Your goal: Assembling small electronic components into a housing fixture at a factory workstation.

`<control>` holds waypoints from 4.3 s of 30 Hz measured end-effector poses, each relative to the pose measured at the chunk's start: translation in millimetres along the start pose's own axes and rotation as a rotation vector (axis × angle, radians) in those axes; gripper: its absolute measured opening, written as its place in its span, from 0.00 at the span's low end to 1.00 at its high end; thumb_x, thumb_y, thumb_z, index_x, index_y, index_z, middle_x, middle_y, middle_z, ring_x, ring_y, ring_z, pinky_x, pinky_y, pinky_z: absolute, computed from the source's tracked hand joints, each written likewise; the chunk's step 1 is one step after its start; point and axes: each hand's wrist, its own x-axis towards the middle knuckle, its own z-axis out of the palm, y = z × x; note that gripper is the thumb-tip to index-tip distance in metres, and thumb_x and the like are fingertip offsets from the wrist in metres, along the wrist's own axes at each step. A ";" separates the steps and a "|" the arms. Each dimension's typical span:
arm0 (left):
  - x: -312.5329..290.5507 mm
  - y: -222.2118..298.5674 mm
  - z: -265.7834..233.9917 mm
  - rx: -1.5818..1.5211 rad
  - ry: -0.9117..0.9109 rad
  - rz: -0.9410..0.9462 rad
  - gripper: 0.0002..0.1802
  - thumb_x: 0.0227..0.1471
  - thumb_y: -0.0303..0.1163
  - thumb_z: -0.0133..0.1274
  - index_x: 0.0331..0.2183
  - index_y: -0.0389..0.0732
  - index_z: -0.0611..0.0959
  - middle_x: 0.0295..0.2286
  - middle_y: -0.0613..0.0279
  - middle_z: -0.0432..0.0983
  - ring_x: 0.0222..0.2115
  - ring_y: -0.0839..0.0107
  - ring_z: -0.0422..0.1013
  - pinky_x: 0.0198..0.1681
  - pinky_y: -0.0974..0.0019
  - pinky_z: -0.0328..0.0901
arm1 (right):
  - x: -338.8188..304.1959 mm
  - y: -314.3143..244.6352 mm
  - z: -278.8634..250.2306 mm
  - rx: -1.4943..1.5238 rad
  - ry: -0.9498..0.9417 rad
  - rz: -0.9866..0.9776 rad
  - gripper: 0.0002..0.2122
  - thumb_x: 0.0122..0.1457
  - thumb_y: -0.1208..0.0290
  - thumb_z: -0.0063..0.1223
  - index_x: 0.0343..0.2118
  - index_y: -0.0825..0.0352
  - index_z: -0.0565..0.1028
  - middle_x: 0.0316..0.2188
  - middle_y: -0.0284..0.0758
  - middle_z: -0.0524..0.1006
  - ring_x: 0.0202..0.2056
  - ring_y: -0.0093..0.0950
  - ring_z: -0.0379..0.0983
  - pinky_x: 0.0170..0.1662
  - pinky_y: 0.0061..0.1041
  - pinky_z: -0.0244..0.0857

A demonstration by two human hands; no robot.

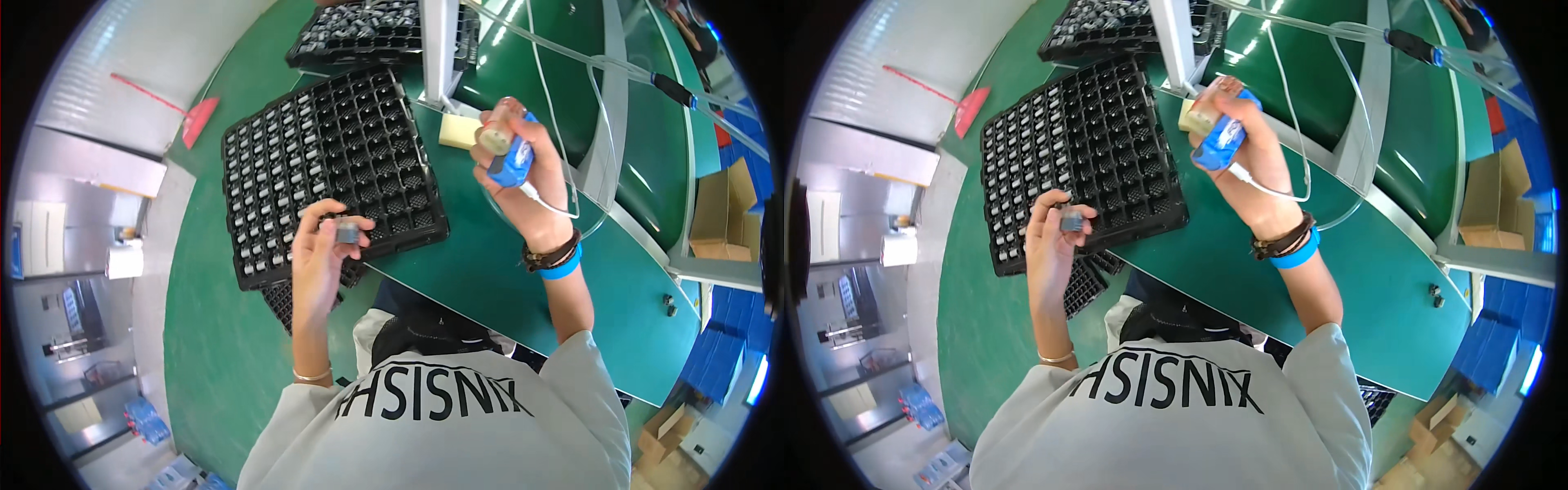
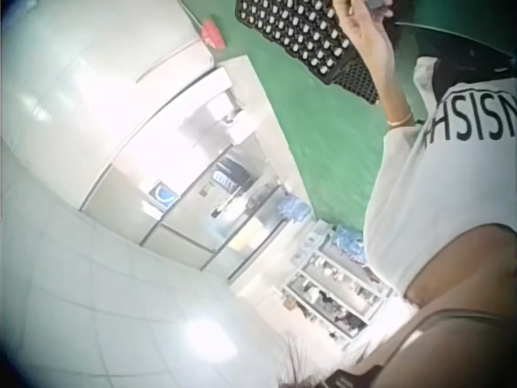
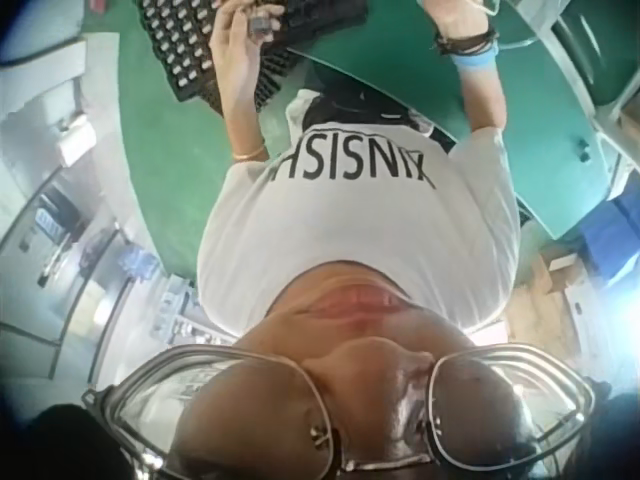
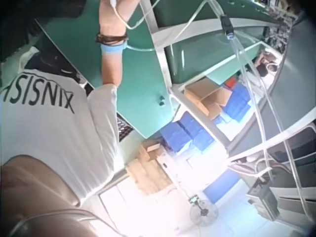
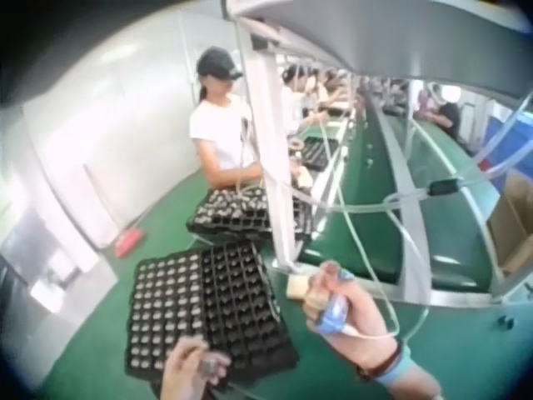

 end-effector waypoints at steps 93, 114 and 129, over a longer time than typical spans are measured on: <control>3.4 -28.5 -19.1 -0.314 -0.098 0.006 0.23 0.45 0.34 0.55 0.43 0.36 0.72 0.45 0.49 0.64 0.41 0.63 0.68 0.37 0.78 0.67 | 129.0 -51.9 -139.4 -1.291 0.312 -0.742 0.15 0.48 0.68 0.54 0.36 0.70 0.68 0.26 0.33 0.73 0.27 0.22 0.69 0.33 0.21 0.63; 4.0 -34.1 1.8 -0.600 -0.009 -0.249 0.16 0.51 0.28 0.47 0.44 0.39 0.68 0.39 0.56 0.68 0.40 0.65 0.68 0.40 0.74 0.67 | 144.9 -67.0 -142.4 -1.251 0.181 -0.812 0.09 0.50 0.73 0.51 0.30 0.72 0.67 0.29 0.35 0.71 0.34 0.24 0.69 0.39 0.25 0.62; -22.2 -37.9 4.1 -0.573 -0.006 -0.207 0.18 0.51 0.32 0.48 0.44 0.38 0.68 0.39 0.53 0.67 0.34 0.70 0.67 0.30 0.80 0.64 | 81.3 5.4 -97.0 -1.494 0.008 -0.844 0.12 0.46 0.73 0.55 0.31 0.71 0.66 0.27 0.42 0.68 0.26 0.36 0.66 0.33 0.27 0.62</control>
